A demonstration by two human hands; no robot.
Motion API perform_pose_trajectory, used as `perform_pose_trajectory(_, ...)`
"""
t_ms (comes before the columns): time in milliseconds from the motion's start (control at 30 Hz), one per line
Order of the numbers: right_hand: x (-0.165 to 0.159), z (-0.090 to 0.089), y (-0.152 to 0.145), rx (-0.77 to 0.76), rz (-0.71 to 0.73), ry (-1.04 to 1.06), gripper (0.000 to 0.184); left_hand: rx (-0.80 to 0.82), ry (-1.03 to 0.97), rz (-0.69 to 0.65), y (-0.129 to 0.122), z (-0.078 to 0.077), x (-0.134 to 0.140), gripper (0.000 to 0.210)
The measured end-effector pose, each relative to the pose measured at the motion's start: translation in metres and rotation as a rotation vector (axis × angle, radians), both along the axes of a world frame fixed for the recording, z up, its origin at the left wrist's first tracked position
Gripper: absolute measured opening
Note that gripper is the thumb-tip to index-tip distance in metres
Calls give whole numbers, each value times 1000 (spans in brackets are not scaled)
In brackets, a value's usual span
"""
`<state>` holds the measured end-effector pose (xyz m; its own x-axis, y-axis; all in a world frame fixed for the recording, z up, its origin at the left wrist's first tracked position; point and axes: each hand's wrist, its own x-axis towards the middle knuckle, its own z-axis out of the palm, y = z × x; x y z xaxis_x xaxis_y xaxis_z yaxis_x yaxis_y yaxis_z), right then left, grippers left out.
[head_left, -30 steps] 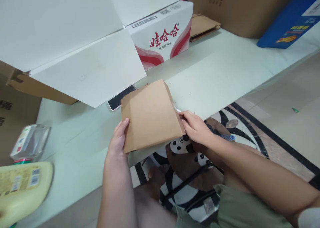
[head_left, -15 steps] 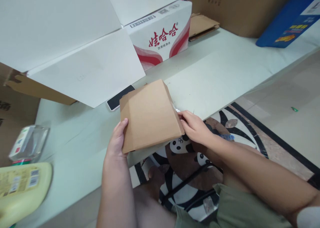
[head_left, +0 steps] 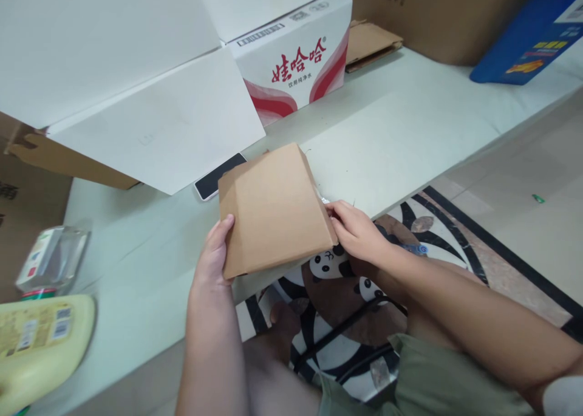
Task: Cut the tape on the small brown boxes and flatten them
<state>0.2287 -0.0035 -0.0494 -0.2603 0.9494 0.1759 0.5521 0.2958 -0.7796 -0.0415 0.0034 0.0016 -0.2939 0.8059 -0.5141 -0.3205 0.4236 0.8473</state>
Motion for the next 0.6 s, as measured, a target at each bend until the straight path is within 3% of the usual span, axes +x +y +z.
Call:
perform_pose_trajectory(400,1,1,0,-15,2,-6,24,-34,1,30,1,3,3,21)
perform_pose_trajectory(600,1,2,0,-27,4,4,26,-2,0,22,1,2,2,28)
